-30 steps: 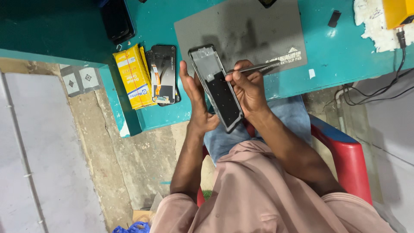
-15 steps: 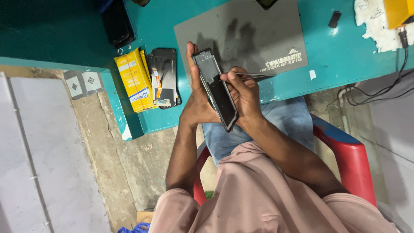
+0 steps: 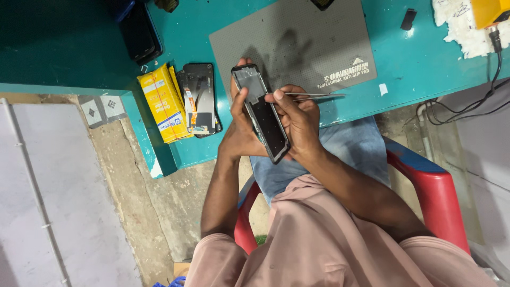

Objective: The person uses a metal tool to pry and separate the screen assembly from the frame of a disassembled smartphone. They work on the edges of the device, carefully lifting the screen to detach it from the main body.

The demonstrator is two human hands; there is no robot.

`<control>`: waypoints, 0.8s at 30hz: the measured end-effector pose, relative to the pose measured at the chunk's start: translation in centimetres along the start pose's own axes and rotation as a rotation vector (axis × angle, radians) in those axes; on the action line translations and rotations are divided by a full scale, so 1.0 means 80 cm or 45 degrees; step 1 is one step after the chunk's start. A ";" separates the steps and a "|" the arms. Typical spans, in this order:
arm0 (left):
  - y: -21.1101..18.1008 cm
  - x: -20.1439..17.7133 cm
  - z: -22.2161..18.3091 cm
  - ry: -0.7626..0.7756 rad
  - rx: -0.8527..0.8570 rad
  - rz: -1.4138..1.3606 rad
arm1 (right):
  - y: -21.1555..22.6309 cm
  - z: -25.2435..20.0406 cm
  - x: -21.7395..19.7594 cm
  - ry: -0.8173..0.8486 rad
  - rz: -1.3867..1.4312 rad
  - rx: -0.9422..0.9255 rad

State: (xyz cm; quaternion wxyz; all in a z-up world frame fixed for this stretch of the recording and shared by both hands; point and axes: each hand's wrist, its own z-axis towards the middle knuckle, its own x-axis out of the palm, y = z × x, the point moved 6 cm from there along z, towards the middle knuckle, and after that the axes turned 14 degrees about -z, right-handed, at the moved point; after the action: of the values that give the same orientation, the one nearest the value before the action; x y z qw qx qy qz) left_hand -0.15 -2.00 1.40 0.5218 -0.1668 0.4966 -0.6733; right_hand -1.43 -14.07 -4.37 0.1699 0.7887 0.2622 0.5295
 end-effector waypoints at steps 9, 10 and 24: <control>0.025 -0.013 -0.010 -0.032 -0.087 0.076 | 0.057 0.015 -0.025 -0.026 -0.658 -0.406; 0.033 -0.016 -0.009 -0.009 -0.117 0.102 | 0.064 0.024 -0.026 -0.021 -0.792 -0.389; 0.080 -0.017 -0.001 0.121 -0.390 0.198 | 0.074 0.102 0.010 0.232 -1.490 -0.556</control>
State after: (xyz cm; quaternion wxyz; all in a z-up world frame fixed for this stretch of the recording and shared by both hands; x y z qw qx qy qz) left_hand 3.76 -0.52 -3.63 0.5166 -0.1733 0.6288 -0.5547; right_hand 7.78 -18.29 -3.64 0.5655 0.4136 0.5496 0.4551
